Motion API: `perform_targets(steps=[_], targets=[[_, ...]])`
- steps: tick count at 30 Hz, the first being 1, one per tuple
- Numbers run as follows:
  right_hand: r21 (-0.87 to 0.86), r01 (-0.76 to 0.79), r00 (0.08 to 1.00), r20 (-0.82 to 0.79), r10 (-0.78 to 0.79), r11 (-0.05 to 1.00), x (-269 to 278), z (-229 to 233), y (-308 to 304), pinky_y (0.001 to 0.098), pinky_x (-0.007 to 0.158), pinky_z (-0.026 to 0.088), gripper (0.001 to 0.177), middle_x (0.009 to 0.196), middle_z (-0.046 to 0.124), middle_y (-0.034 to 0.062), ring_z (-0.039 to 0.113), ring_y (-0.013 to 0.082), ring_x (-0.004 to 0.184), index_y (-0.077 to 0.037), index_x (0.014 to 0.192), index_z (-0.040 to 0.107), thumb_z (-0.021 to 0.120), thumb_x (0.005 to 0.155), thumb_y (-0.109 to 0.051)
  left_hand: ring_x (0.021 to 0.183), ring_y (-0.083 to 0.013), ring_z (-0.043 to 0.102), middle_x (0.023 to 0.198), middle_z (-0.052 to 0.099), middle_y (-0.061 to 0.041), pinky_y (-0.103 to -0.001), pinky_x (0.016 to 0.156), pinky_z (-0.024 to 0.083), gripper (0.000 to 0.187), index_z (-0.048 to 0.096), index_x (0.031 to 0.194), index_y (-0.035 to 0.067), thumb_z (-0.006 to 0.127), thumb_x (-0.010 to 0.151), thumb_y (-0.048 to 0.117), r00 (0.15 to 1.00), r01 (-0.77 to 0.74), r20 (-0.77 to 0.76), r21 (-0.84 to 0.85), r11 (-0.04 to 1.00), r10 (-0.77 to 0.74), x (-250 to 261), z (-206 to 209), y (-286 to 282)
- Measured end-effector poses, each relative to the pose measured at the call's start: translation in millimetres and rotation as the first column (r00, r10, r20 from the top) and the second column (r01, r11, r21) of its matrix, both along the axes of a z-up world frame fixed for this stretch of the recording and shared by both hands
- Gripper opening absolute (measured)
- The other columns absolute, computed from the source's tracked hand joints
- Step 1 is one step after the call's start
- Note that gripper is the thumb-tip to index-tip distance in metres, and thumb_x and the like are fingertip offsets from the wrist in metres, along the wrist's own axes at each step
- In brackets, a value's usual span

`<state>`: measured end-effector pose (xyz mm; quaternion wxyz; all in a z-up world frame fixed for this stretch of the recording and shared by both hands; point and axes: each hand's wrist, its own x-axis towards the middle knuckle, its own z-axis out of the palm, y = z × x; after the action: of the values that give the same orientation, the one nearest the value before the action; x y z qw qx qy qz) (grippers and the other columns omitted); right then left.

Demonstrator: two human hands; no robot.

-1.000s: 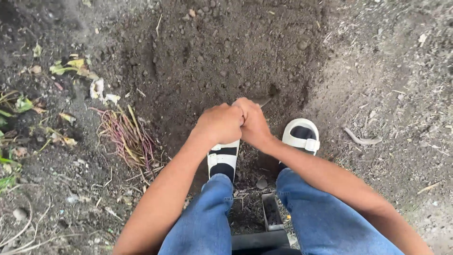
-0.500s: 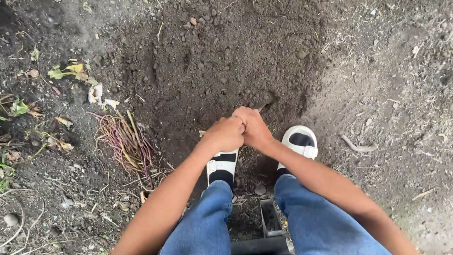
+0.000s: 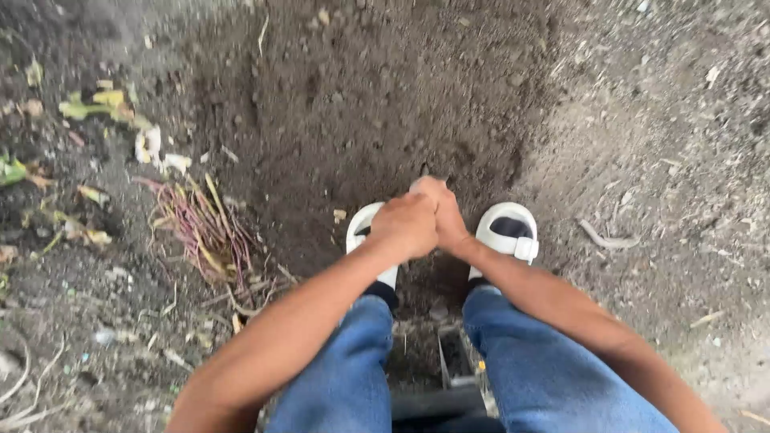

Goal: Digging a small hole in the soil using a hand tool while sitting on the ground.

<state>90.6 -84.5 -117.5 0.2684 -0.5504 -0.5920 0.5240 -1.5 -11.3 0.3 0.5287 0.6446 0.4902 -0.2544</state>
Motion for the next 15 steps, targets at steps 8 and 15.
perform_targets(steps=[8,15], targets=[[0.176,-0.041,0.999,0.010,0.040,0.984,-12.9,-19.0,26.5,0.0315,0.068,0.043,0.031,0.068,0.046,-0.0072,0.052,0.0173,0.067,-0.016,0.073,0.050,0.080,0.071,-0.007,0.102,-0.0463,0.071,0.107,0.072,-0.029,-0.053,0.082,0.059,0.037,0.070,0.109,-0.007,0.058,0.082,0.015,0.994,-0.111,0.014,-0.068,0.992,0.112,-49.6,-10.5,22.4],[0.166,0.144,0.989,0.000,-0.146,0.976,-18.9,53.4,29.3,0.0341,0.078,0.035,0.023,0.080,0.047,0.0014,0.051,0.0209,0.080,-0.014,0.089,0.055,0.076,0.082,-0.009,0.073,-0.0409,0.073,0.082,0.074,-0.023,-0.046,0.064,0.059,0.028,0.076,0.094,-0.001,0.056,0.082,0.015,0.997,0.074,-0.039,0.081,0.994,-0.071,-37.0,68.4,42.5]])
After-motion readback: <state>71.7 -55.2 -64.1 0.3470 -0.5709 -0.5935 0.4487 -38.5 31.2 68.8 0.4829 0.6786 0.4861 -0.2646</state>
